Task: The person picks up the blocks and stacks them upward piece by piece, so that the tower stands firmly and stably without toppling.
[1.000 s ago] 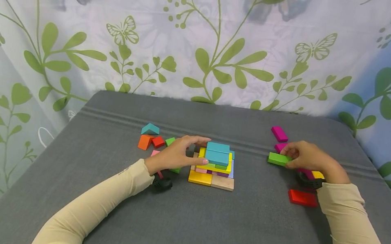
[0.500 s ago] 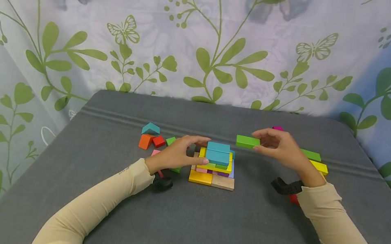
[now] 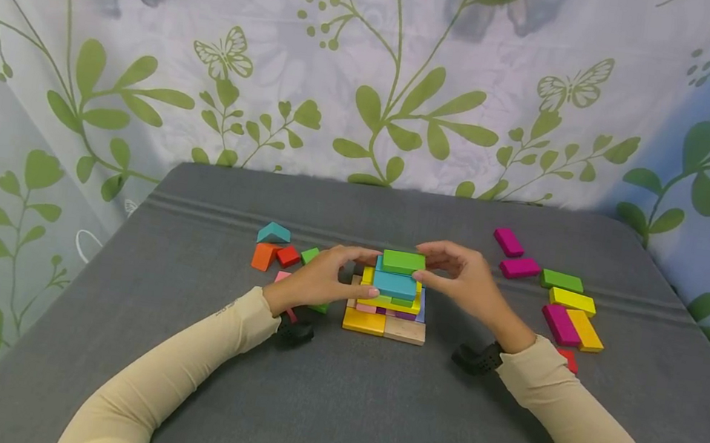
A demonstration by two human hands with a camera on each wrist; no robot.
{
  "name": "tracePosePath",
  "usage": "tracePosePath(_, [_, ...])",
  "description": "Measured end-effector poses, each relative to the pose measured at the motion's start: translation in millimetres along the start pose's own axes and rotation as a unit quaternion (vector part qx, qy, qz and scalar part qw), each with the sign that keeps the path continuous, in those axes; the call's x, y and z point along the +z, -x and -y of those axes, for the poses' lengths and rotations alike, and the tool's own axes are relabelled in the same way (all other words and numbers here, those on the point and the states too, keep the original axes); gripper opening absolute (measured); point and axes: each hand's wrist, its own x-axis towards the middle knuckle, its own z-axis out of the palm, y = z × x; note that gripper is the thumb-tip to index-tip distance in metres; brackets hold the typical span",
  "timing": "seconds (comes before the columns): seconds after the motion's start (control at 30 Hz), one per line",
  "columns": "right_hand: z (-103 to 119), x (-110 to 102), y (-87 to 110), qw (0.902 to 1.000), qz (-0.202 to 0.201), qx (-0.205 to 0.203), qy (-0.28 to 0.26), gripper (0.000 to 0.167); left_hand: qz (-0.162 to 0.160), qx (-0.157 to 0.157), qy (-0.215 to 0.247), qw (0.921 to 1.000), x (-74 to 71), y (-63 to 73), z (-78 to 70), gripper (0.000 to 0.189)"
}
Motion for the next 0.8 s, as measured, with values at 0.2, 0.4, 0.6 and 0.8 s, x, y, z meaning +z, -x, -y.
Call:
tracePosePath(0.2, [2, 10, -1.2, 0.9997, -0.013, 0.015, -0.01, 0.033, 0.002, 0.005, 0.002, 1.0, -0.6, -0.2, 1.5, 0.068])
tracePosePath(0.4, [7, 14, -0.7, 0.9993, -0.01, 0.031, -0.018, 0.03, 0.006, 0.004, 0.008, 0.9999, -1.2, -0.1, 1.0, 0.068])
tracePosePath(0.6, [7, 14, -0.5, 0.999, -0.005, 0.034, -0.028, 0.031, 0.004, 0.004, 0.006, 1.0, -1.2, -0.2, 0.6, 0.068])
tracePosePath(0.8, [5, 13, -0.3, 0.9991, -0.003, 0.031, -0.031, 0.032, 0.003, 0.001, 0.003, 1.0, -0.4, -0.6, 2.1, 0.068])
